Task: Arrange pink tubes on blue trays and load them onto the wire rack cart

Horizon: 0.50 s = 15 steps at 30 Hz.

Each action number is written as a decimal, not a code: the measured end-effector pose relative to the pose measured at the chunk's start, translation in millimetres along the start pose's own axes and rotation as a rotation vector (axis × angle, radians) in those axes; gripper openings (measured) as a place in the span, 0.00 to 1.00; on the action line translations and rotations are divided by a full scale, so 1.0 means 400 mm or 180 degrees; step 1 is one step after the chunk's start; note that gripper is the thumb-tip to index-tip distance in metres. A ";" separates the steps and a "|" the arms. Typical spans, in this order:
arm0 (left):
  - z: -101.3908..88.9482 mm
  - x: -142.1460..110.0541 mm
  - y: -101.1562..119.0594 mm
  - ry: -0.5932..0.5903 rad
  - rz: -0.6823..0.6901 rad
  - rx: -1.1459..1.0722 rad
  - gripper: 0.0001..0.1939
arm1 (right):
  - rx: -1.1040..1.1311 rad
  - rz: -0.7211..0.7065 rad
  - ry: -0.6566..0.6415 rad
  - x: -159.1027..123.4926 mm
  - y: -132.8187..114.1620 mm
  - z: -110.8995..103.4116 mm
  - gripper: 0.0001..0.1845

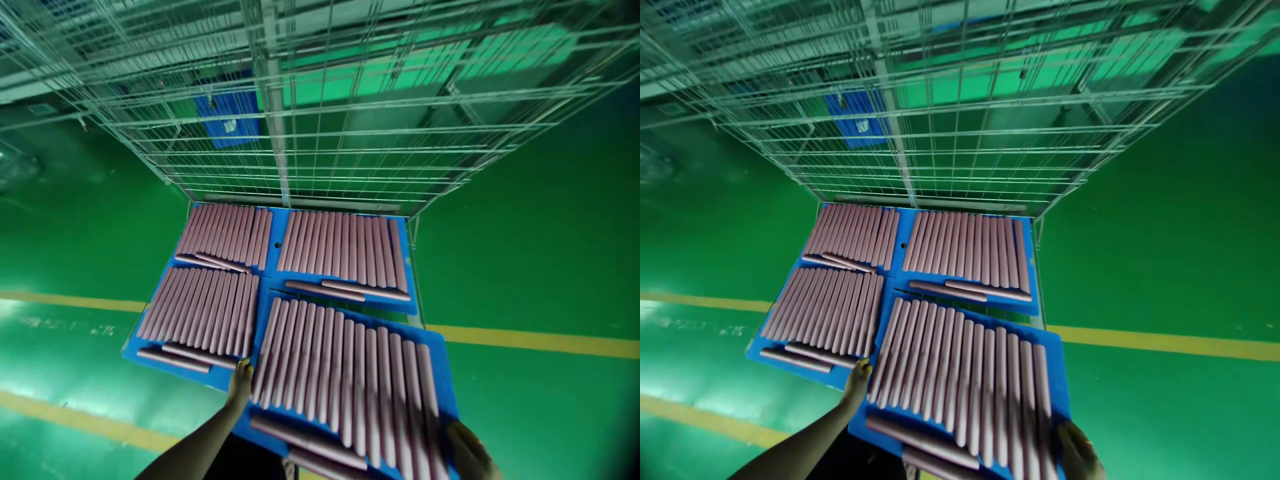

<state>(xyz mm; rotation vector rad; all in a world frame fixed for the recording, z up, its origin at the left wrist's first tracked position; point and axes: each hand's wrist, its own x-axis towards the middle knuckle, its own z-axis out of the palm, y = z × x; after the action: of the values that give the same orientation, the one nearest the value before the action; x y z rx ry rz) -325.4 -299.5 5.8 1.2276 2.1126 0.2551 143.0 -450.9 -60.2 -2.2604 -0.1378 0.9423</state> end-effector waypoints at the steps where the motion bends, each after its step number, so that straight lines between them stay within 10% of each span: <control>1: 0.008 0.015 -0.002 0.0006 -0.0003 0.0061 0.20 | -0.0009 0.0006 -0.0002 0.012 -0.007 0.015 0.33; 15: 0.031 0.057 -0.015 -0.0162 0.0144 0.0364 0.15 | -0.0161 0.0162 0.0084 0.102 -0.047 0.080 0.35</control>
<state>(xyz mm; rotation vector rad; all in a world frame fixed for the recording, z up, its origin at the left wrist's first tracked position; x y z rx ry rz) -329.3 -285.9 -16.9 1.3352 2.0817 0.1231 154.4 -405.2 -89.1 -2.3318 -0.0937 0.9446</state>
